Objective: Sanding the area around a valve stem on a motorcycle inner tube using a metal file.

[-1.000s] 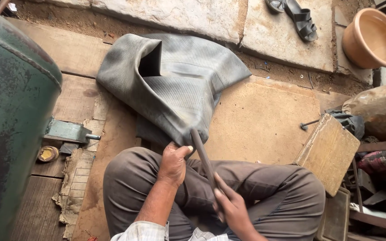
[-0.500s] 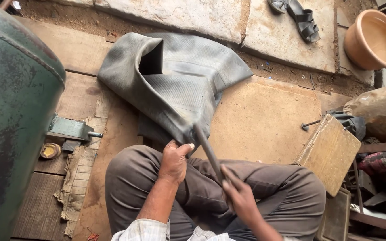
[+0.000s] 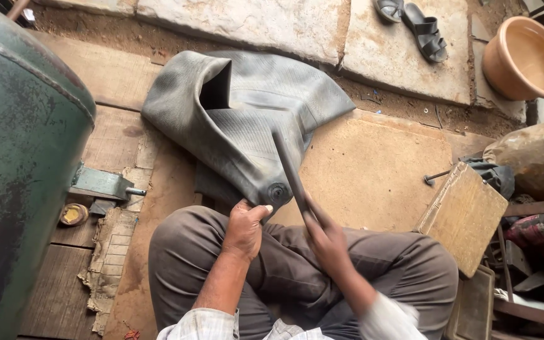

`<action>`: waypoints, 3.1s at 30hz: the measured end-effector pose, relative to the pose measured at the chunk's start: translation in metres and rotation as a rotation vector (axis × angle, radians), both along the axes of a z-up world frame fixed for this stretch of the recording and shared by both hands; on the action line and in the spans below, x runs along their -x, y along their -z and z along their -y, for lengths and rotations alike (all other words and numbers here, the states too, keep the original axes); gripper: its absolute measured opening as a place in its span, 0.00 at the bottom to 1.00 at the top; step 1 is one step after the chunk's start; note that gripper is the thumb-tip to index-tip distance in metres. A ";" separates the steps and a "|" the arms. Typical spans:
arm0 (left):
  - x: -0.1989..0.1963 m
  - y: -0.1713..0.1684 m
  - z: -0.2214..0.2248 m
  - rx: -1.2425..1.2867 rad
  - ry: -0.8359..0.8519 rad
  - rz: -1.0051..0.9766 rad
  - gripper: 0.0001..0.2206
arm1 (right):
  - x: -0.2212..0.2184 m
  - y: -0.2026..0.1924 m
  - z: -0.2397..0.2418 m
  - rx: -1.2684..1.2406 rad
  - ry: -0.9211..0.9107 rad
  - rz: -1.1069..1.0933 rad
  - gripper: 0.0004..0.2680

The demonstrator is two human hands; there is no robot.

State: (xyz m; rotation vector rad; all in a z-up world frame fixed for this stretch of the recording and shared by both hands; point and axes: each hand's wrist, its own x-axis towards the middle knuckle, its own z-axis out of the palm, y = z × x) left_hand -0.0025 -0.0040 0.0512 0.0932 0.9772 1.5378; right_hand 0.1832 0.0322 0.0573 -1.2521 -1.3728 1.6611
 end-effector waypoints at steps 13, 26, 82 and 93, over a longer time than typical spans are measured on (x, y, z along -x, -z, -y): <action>-0.003 0.022 -0.002 -0.057 0.012 -0.009 0.10 | 0.052 -0.020 -0.006 -0.033 -0.026 0.187 0.19; -0.003 0.017 -0.002 -0.074 -0.042 0.053 0.11 | -0.011 0.003 0.062 0.197 0.010 0.024 0.20; -0.001 0.015 -0.003 -0.035 0.030 -0.045 0.06 | -0.009 0.003 0.034 0.275 -0.025 0.153 0.21; -0.002 -0.007 -0.002 0.050 0.041 -0.062 0.09 | -0.028 -0.001 0.001 0.085 -0.093 0.056 0.20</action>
